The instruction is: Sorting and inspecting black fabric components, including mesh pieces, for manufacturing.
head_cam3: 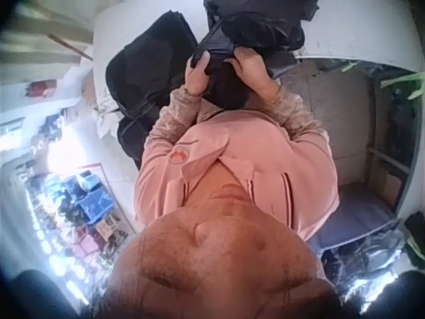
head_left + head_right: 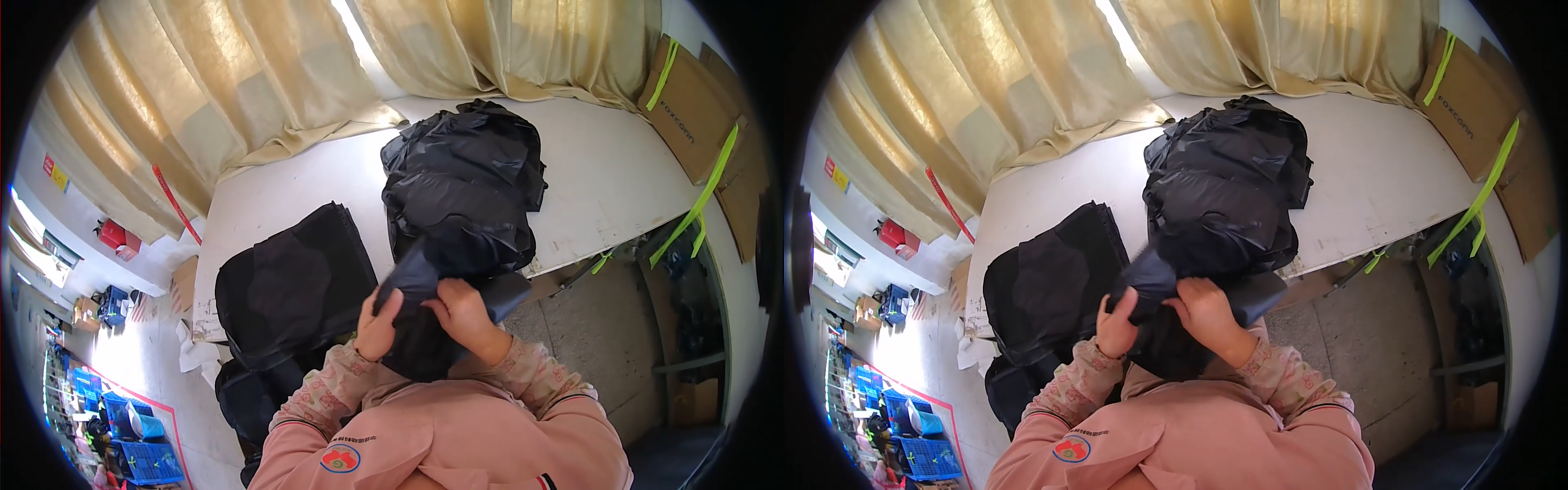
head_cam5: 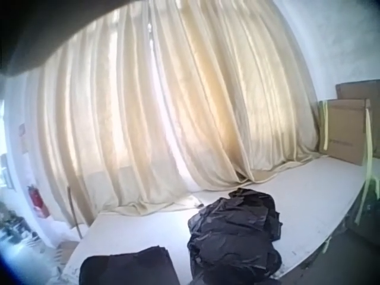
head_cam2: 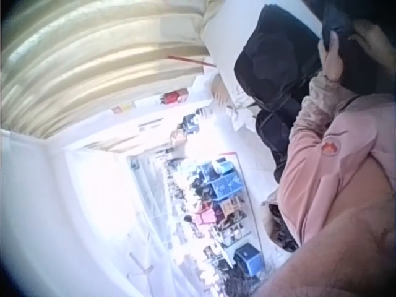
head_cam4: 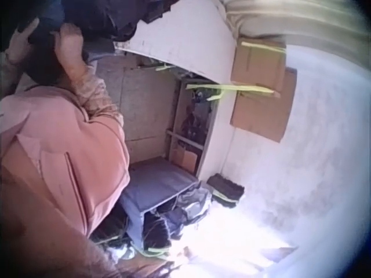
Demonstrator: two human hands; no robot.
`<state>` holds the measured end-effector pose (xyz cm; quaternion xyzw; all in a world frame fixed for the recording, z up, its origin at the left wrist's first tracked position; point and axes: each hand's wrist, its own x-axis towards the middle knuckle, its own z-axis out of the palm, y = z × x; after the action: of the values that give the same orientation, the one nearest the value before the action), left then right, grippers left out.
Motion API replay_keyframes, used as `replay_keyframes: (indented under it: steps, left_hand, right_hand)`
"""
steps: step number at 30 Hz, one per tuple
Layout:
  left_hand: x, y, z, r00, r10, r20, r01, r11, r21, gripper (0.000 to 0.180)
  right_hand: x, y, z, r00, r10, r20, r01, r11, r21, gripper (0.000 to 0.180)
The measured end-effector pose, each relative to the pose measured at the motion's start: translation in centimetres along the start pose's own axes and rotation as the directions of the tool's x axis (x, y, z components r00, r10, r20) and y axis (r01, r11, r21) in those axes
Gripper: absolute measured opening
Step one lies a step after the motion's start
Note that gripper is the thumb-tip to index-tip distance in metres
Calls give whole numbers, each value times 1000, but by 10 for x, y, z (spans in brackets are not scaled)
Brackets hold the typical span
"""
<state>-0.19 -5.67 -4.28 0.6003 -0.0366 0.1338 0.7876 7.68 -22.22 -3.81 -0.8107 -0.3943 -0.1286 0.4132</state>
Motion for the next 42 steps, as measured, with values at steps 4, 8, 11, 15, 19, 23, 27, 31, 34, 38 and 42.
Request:
replay_keyframes:
  steps: [4,8,11,15,19,23,27,31,34,38,42]
  left_hand:
    - [23,48,11,991,-57,123,66,995,-70,33]
    - [40,56,2,867,143,478,-416,736,534,38]
    - [43,59,4,969,-173,178,134,969,209,38]
    - [53,59,-8,983,-149,104,156,985,-69,36]
    - [54,33,-33,914,-387,123,365,916,168,44]
    - [27,32,-16,641,-516,568,533,832,153,55]
    - [18,44,-7,455,-470,757,666,744,62,64]
    - [18,51,-29,755,-409,512,571,795,-207,62]
    - [21,62,-31,870,-351,346,459,832,-311,57]
    - [31,56,-37,934,-323,150,355,878,-322,56]
    - [15,50,-32,944,-329,-8,288,837,-465,73]
  right_hand:
    - [28,-12,-26,979,-95,-182,114,989,97,13]
    - [35,-17,-34,963,-261,-63,267,959,101,13]
    - [25,-12,-32,995,-79,54,57,943,329,11]
    - [16,2,-45,730,505,460,-574,88,814,10]
    - [33,14,-74,941,338,20,-259,680,686,10]
    - [72,-2,-107,960,-103,-259,144,979,146,9]
    - [74,42,-59,971,-237,-12,238,970,56,15]
    - [59,67,-39,803,-108,587,238,960,-149,19]
    - [76,66,-75,976,219,15,-213,933,291,12]
    - [72,24,-114,976,19,215,-173,666,726,52]
    - [65,27,-69,902,-153,404,-98,839,535,43]
